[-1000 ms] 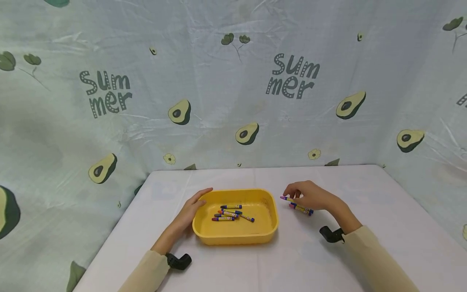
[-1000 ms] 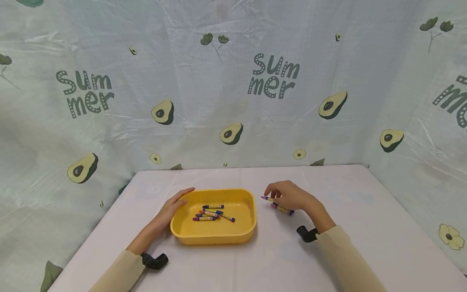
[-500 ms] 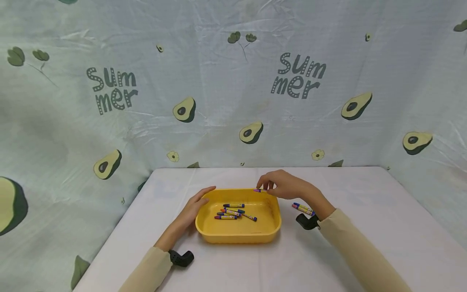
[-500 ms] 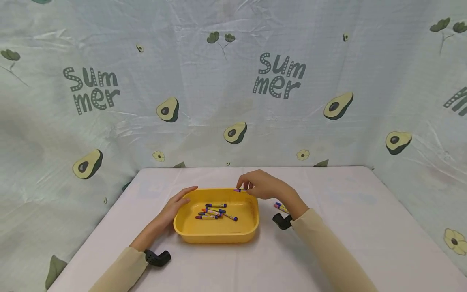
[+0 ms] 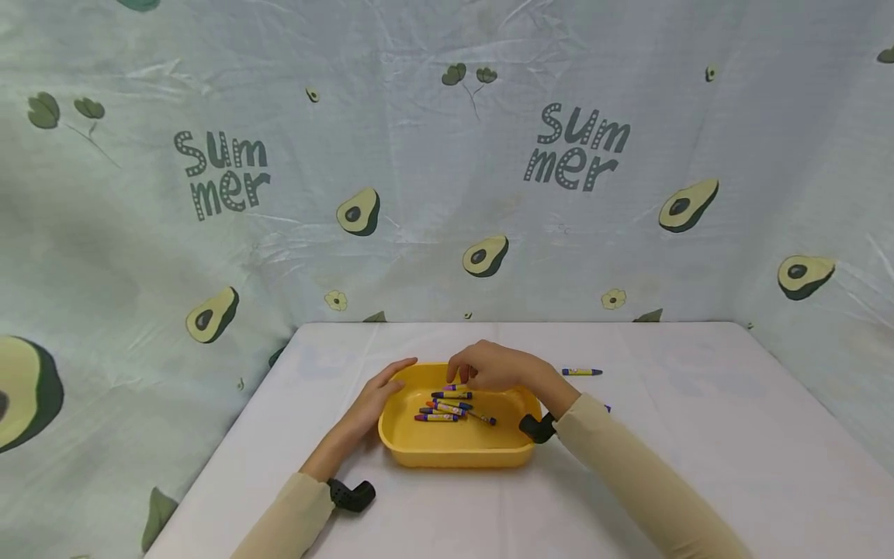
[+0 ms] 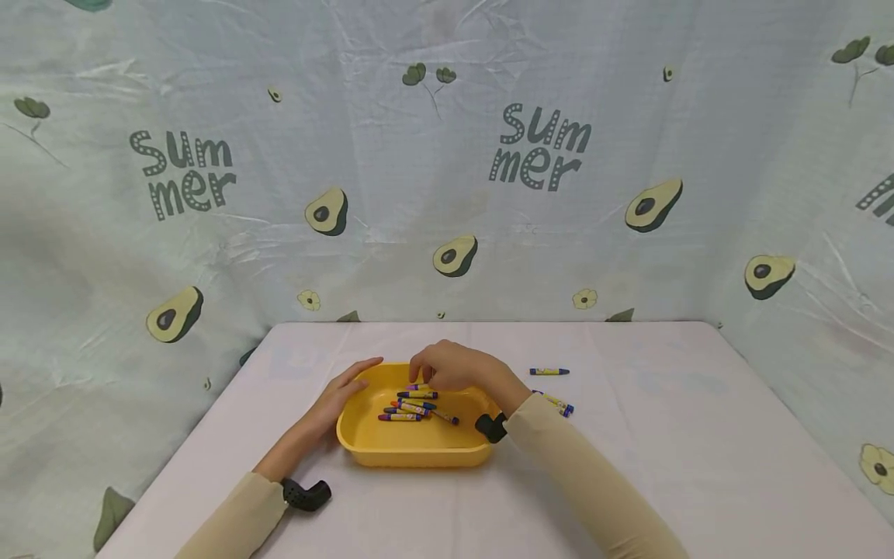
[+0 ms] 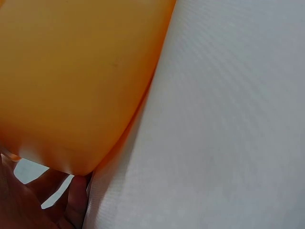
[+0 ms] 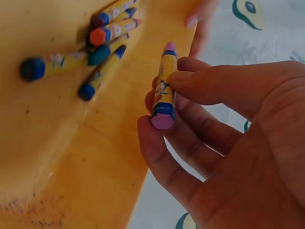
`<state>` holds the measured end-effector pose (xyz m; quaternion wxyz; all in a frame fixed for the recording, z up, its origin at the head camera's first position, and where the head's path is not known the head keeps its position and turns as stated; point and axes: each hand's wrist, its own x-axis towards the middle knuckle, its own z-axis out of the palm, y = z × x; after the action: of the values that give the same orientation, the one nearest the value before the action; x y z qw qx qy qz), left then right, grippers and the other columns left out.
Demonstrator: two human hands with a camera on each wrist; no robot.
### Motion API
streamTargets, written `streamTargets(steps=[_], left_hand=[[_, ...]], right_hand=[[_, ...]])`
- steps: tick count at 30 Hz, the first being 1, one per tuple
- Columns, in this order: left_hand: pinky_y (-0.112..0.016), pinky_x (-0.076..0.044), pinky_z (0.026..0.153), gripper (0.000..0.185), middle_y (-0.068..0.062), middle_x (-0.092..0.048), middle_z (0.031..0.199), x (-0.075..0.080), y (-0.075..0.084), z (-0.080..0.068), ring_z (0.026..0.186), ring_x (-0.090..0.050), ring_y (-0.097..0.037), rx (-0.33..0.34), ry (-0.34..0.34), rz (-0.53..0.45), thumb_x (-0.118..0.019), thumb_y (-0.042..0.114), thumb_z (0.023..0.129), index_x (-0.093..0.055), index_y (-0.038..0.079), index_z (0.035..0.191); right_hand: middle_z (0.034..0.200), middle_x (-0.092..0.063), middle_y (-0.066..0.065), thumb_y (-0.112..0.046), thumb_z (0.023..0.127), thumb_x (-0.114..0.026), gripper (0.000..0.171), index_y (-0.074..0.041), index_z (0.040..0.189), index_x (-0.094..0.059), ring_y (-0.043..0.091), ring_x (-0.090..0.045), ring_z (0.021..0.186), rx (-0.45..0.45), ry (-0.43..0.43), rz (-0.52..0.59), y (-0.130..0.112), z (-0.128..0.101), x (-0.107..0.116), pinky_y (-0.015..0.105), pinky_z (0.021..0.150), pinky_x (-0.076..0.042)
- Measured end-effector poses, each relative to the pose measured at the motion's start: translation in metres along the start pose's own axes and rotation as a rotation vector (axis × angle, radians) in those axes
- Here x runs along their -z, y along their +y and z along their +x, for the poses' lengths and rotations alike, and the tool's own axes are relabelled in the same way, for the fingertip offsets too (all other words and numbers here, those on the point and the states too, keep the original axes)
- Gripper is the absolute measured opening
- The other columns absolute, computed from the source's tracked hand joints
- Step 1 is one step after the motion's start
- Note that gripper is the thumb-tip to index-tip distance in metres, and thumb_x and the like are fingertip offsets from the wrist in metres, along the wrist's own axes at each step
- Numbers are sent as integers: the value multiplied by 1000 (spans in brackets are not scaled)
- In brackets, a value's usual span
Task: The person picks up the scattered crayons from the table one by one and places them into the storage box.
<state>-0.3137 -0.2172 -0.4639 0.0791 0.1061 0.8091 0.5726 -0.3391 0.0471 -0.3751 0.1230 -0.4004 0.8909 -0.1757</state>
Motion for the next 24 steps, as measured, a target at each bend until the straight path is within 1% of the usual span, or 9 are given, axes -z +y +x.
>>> streamTargets(steps=[8,13,17,20,24], left_hand=[[-58,-24,128,49,-9,-36,168,3,2,2,155,-34,-35,-7,0,1,-36,19,109,-44,25,156],[-59,-24,128,50,-10,-36,167,2,1,1,155,-33,-37,-7,8,6,-36,19,108,-44,24,157],[-60,-25,127,50,-12,-36,167,0,0,-1,153,-34,-39,-17,12,15,-37,19,108,-43,22,157],[-59,-27,127,50,-12,-36,167,0,0,-1,152,-36,-39,-19,11,10,-36,19,108,-43,22,157],[-56,-28,127,49,-11,-36,167,0,0,0,152,-37,-37,-13,1,-7,-36,19,109,-43,22,157]], right_hand=[[106,-73,2,4,93,-59,37,-15,120,-75,12,-63,93,-16,-35,-59,-8,14,-3,29,88,-58],[106,-72,4,4,94,-60,35,-15,118,-75,13,-61,91,-62,-79,-47,-10,22,-9,29,84,-57],[107,-70,1,3,94,-60,35,-18,118,-75,13,-59,93,-100,-109,-37,-9,26,-16,29,87,-57],[105,-68,-2,3,93,-60,37,-21,118,-75,12,-59,93,-114,-117,-33,-8,28,-20,28,89,-56],[104,-68,-3,2,93,-61,36,-21,117,-75,12,-59,91,-112,-118,-39,-7,30,-22,26,85,-56]])
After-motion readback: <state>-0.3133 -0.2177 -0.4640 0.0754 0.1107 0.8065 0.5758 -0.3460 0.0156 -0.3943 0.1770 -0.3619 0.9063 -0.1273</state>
